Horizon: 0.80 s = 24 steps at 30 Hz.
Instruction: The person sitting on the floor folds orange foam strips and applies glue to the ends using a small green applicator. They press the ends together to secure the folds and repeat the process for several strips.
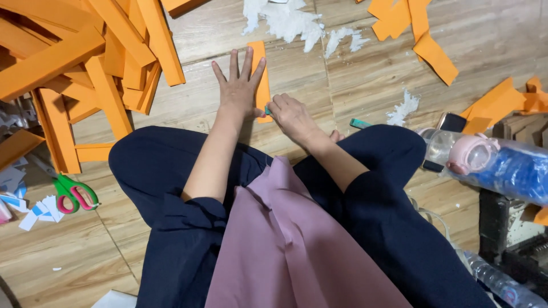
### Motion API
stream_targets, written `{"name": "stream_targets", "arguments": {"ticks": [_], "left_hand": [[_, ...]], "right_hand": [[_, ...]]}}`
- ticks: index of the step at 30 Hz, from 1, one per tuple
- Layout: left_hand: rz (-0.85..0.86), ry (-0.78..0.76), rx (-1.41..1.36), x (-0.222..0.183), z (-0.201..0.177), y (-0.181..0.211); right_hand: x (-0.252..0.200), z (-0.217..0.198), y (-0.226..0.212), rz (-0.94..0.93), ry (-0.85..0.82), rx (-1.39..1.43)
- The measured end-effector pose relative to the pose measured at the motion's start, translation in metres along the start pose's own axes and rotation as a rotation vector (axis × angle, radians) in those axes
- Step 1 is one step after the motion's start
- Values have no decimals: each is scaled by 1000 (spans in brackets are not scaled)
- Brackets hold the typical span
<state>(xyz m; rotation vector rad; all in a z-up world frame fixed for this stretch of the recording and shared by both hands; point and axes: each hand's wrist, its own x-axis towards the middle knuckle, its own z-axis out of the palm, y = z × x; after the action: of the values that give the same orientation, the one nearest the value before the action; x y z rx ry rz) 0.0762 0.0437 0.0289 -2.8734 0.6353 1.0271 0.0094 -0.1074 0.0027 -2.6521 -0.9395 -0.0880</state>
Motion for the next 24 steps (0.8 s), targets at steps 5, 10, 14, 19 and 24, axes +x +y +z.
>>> {"name": "stream_targets", "arguments": {"ticks": [5, 10, 14, 19, 24], "left_hand": [[6, 62, 12, 9, 13, -3], [6, 78, 62, 11, 15, -3], [-10, 94, 103, 12, 16, -2], [-52, 217, 146, 27, 29, 1], [-75, 208, 184, 22, 26, 3]], "right_hand": [[25, -7, 9, -197, 100, -204], [65, 0, 38, -123, 147, -189], [94, -2, 58, -84, 236, -118], [108, 2, 69, 22, 228, -108], [129, 13, 99, 193, 183, -193]]}}
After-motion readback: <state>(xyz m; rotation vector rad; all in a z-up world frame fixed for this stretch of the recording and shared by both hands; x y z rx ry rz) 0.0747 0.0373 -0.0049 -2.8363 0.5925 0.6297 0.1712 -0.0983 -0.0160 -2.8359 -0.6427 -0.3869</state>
